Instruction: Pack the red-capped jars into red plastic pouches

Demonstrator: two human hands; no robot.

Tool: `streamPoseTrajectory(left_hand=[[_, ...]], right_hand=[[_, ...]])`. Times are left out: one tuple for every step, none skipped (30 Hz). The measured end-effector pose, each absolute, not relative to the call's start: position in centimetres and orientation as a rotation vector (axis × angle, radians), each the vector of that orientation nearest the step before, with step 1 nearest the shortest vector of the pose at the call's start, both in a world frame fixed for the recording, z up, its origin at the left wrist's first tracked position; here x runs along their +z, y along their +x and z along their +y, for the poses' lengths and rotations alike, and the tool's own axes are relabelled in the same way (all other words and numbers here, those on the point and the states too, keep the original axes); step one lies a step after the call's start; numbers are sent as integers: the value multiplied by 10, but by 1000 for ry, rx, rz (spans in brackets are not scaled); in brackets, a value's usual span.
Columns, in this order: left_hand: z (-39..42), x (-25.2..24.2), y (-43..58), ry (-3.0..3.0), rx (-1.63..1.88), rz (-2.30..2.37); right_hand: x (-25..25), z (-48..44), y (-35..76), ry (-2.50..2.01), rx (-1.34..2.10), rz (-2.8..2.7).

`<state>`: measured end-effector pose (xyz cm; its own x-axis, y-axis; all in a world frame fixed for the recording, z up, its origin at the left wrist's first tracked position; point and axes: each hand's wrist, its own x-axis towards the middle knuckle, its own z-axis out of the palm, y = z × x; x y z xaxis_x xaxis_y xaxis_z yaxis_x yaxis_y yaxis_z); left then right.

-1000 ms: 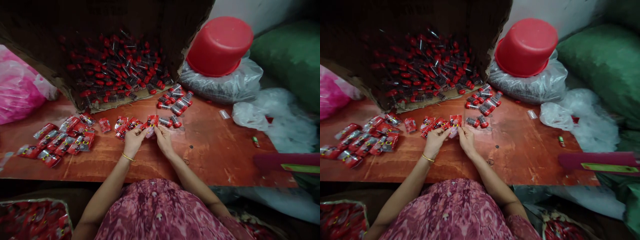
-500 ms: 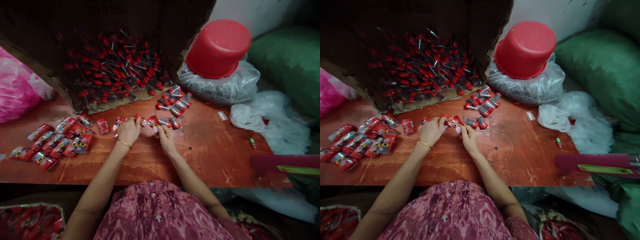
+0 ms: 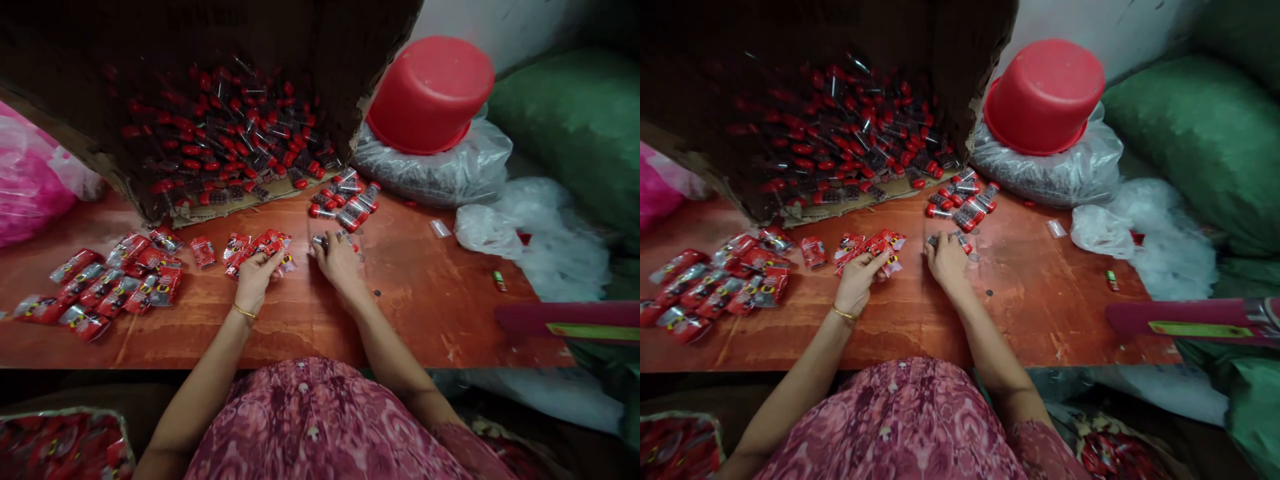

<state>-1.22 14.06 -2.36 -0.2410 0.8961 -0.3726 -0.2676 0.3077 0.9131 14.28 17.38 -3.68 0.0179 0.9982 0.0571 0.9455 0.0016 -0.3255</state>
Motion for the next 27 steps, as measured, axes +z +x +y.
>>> streamPoseTrajectory(left_hand=[[140, -23, -13, 596, 1234, 1383], [139, -23, -14, 565, 1233, 1372], [138, -22, -15, 538, 1238, 1359], [137, -22, -16, 514, 1247, 1346], [136, -22, -17, 491, 1256, 1333], [136, -22, -18, 470, 1267, 1320], [135, -22, -18, 451, 1277, 1311], [136, -23, -18, 438, 1282, 1304], [136, -23, -17, 430, 1285, 1297], [136, -23, -16, 424, 1281, 1289], [136, -24, -14, 419, 1274, 1282], [136, -24, -12, 413, 1262, 1276], [136, -24, -9, 407, 1249, 1270], [135, -24, -8, 401, 1239, 1262], [134, -23, -6, 395, 1233, 1254], [132, -23, -6, 393, 1230, 1247], [131, -23, -6, 397, 1231, 1246], [129, -23, -6, 403, 1234, 1253], [127, -24, -7, 410, 1236, 1266], [126, -24, -8, 414, 1239, 1284], [125, -24, -8, 414, 1240, 1301], [125, -23, -9, 409, 1235, 1313], [125, -23, -9, 400, 1227, 1318], [125, -22, -8, 393, 1217, 1314], [125, -21, -7, 389, 1208, 1304], [125, -19, -6, 389, 1200, 1292], [125, -18, -6, 391, 1197, 1280]], right_hand=[[-36, 175, 147, -2067, 220, -2085], [-38, 174, 152, -2056, 199, -2174], [-40, 171, 157, -2000, 202, -2266], [-43, 167, 162, -1921, 208, -2341], [-46, 160, 168, -1838, 212, -2390], [-50, 154, 175, -1767, 210, -2411], [-54, 147, 181, -1718, 199, -2400], [-57, 141, 186, -1696, 179, -2356], [-59, 136, 190, -1698, 156, -2287], [-61, 131, 191, -1719, 131, -2206], [-63, 128, 191, -1748, 106, -2134], [-64, 126, 188, -1783, 77, -2082], [-64, 125, 185, -1816, 43, -2062], [-65, 125, 180, -1842, 10, -2075], [-66, 125, 176, -1860, -21, -2110], [-66, 126, 173, -1867, -46, -2152], [-67, 127, 170, -1865, -63, -2188], [-69, 128, 170, -1857, -68, -2212], [-70, 130, 170, -1843, -63, -2221], [-70, 131, 172, -1820, -41, -2216], [-71, 131, 175, -1794, 1, -2192], [-70, 132, 178, -1766, 69, -2146], [-68, 131, 180, -1728, 166, -2085], [-66, 129, 182, -1679, 293, -2017], [-62, 126, 184, -1626, 447, -1940], [-57, 122, 184, -1573, 617, -1856], [-52, 117, 183, -1522, 791, -1771]])
